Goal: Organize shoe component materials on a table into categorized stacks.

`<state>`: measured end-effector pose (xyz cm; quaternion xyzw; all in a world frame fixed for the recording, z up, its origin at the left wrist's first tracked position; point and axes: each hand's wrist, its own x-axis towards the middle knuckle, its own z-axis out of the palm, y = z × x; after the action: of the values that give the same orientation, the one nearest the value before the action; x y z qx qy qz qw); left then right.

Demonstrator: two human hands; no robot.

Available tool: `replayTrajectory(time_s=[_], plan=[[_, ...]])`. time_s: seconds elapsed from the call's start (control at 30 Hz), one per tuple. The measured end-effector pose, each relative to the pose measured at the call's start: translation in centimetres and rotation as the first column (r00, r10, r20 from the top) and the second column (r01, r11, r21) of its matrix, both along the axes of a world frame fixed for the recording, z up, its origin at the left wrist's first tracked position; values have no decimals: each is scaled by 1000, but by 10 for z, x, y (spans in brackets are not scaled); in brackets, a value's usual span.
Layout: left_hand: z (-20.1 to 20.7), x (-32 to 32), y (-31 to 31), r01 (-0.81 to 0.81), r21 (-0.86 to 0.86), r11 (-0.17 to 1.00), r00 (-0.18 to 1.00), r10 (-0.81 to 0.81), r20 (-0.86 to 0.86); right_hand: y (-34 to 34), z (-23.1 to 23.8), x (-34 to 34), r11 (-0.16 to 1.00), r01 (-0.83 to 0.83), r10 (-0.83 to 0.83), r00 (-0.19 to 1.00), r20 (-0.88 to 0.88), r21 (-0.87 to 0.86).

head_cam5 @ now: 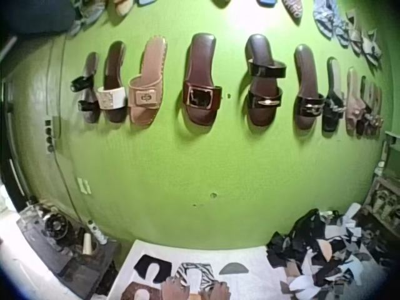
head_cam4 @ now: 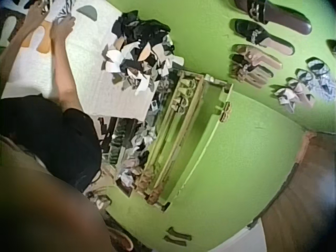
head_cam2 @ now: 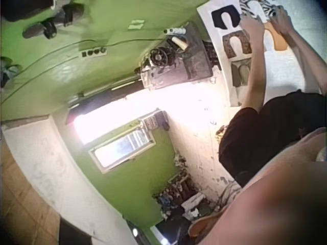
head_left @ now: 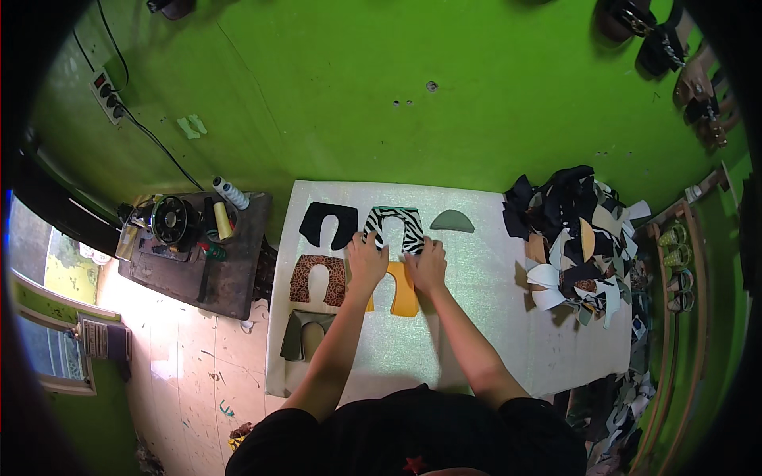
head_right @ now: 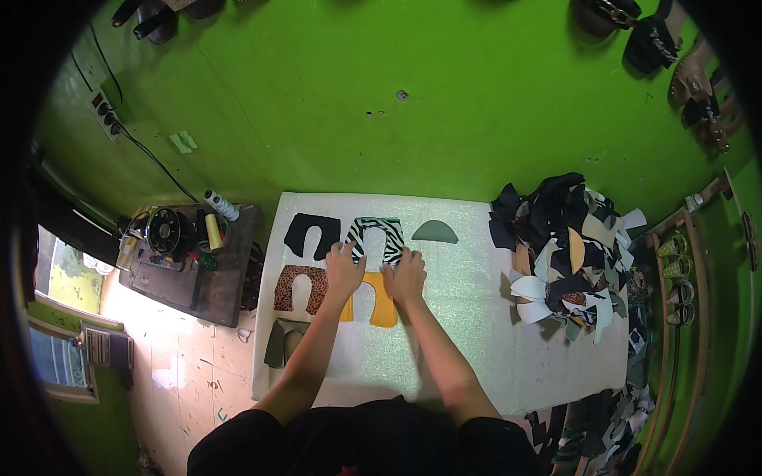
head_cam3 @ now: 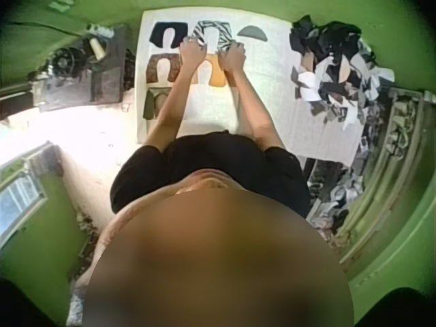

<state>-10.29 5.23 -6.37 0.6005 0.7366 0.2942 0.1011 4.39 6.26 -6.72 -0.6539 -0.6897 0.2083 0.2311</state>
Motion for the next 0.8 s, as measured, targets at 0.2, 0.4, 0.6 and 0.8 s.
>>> replayTrajectory(time_s=[0.2,0.4,0.6,0.8], plan=[[6,38,-54,94,94,991,991,-102,88,-71,-8,57,977,-128,151,980,-128,170],[23,94,-90,317,104,943,890,-333,311,-107,-2,114,978,-9,50,980,-191,209],[39,145,-106,440,105,892,835,-450,317,-123,26,166,940,103,-30,975,-222,325],[54,195,-107,494,175,852,793,-524,310,-136,59,212,897,144,-34,966,-258,418]])
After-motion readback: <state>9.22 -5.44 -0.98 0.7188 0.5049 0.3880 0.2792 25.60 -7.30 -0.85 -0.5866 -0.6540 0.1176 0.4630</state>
